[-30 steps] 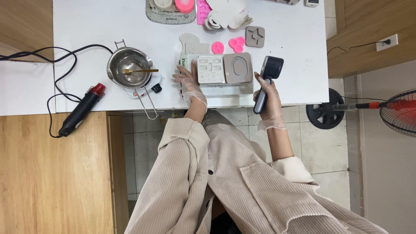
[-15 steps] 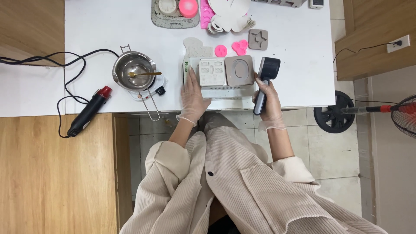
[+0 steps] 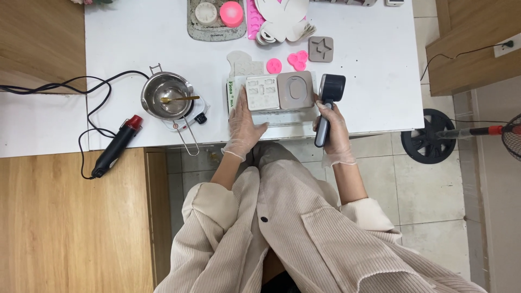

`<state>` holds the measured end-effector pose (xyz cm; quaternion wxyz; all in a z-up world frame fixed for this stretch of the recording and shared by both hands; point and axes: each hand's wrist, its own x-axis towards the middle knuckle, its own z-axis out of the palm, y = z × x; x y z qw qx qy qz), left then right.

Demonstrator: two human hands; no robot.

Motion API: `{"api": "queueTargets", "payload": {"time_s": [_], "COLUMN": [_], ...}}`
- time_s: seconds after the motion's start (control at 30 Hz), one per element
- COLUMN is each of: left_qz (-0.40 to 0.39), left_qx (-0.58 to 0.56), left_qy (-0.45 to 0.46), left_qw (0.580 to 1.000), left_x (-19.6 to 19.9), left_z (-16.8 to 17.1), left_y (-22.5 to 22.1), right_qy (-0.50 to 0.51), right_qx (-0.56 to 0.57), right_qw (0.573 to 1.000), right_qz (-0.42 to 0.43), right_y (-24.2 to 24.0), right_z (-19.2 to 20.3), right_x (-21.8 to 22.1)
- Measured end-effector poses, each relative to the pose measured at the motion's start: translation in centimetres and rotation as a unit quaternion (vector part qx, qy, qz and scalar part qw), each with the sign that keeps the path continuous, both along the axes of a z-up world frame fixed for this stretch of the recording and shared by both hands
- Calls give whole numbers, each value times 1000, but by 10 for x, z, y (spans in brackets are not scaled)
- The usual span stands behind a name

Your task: Melting wax in a small pot and using a handheld heat tool to prepare or smooth wax in silicone molds.

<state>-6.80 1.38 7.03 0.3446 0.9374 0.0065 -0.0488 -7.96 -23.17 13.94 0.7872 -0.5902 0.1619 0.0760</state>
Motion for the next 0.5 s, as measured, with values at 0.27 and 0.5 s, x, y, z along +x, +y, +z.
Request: {"api": "queueTargets", "payload": {"time_s": [0.27,0.5], "left_qz": [-11,-26], "left_qx": [-5,-62], "left_qy": [-29,-41], "left_qw": [1000,997], "left_x": [5,18], "left_z": [4,21], "left_y": [8,15], "right_qy": [-5,-16], "right_qx": [21,28], "right_qw": [1000,999], "right_qz": [-2,3], "right_y": [-5,-7], "right_z": [-13,-7], "right_x": [3,13]}}
